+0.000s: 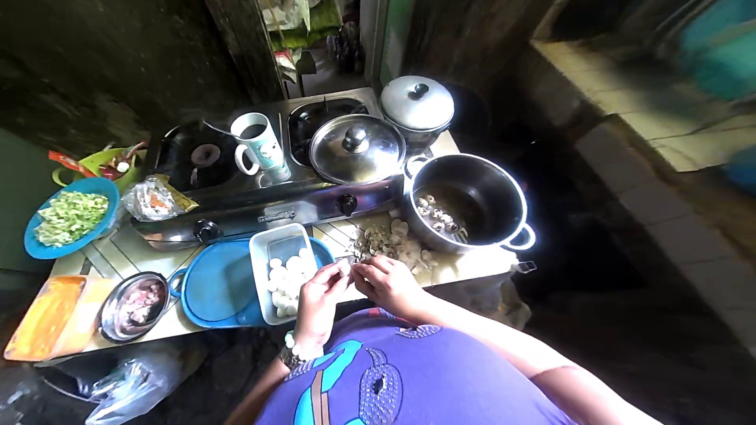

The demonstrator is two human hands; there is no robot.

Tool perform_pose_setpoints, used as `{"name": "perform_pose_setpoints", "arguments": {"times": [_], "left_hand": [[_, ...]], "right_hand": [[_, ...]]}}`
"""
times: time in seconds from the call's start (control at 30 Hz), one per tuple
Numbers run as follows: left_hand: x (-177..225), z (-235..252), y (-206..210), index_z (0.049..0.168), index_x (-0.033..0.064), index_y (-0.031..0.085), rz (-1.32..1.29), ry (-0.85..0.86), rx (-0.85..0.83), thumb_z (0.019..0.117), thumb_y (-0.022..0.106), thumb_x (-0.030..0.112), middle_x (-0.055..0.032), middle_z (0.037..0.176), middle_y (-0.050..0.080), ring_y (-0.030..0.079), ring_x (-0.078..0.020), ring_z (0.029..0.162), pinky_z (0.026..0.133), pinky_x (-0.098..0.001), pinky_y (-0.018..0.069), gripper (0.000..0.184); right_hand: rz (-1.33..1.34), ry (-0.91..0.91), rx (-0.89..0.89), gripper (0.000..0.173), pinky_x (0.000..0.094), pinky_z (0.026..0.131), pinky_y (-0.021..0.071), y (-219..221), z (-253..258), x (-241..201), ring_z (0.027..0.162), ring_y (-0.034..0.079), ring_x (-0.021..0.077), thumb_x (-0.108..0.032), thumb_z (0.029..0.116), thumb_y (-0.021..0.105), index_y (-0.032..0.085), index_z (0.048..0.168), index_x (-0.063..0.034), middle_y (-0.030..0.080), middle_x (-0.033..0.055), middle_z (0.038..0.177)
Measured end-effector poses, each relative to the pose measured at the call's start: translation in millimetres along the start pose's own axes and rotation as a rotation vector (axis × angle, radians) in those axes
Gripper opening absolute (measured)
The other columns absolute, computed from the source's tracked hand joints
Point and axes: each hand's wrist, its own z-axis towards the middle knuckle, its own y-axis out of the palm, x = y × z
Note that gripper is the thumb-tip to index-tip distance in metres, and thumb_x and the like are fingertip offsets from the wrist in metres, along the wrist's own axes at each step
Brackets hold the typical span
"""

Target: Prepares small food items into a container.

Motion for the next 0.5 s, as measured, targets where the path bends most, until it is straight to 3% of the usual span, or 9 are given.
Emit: {"name": "perform_pose_setpoints", "arguments": {"times": [0.13, 0.23, 0.37, 0.5], "left_hand": [[-0.2, -1.0, 0.5, 0.115, -0.0104, 0.066, -0.011, -0.017, 0.007, 0.0889, 0.063, -0.012, -0.0111, 0.111, 0.072, 0.071, -0.0138, 0.099, 0.091, -0.03, 0.0593, 0.026], [0.0, -2.4, -0.3, 0.116, -0.0097, 0.066, -0.049, -0.024, -0.02, 0.0891, 0.06, -0.013, -0.0107, 0.111, 0.072, 0.071, -0.0143, 0.098, 0.09, -0.0311, 0.0594, 0.028], [8.8, -5.7, 0.2, 0.123, -0.0104, 0.061, -0.15, -0.111, -0.073, 0.093, 0.049, -0.012, -0.0142, 0.118, 0.069, 0.073, -0.0203, 0.097, 0.087, -0.0372, 0.0622, 0.032], [6.4, -4.2, -1.8, 0.118, -0.0073, 0.062, -0.217, -0.077, -0.086, 0.0913, 0.052, -0.011, -0.0112, 0.11, 0.071, 0.072, -0.0185, 0.096, 0.089, -0.0356, 0.0604, 0.029]], "right_hand": [[0.009, 0.008, 0.001, 0.017, 0.0288, 0.071, 0.0594, 2.1, -0.4, 1.0, 0.076, 0.073, 0.022, -0.013, 0.0948, 0.062, 0.074, 0.091, -0.0012, 0.074, 0.0124, 0.082], [0.123, 0.117, -0.04, 0.014, 0.0283, 0.074, 0.0588, -1.6, 0.8, -0.9, 0.077, 0.072, 0.0214, -0.011, 0.0919, 0.065, 0.073, 0.091, -0.0001, 0.073, 0.0134, 0.083], [0.28, 0.283, -0.064, 0.013, 0.0206, 0.069, 0.0538, -7.1, 6.5, -5.2, 0.071, 0.066, 0.0134, -0.01, 0.0903, 0.065, 0.071, 0.087, 0.0015, 0.069, 0.0123, 0.079], [0.38, 0.411, -0.03, 0.016, 0.0166, 0.068, 0.0519, -12.7, 9.2, -4.6, 0.07, 0.064, 0.0065, -0.01, 0.0931, 0.062, 0.07, 0.09, 0.0039, 0.068, 0.0114, 0.079]]}}
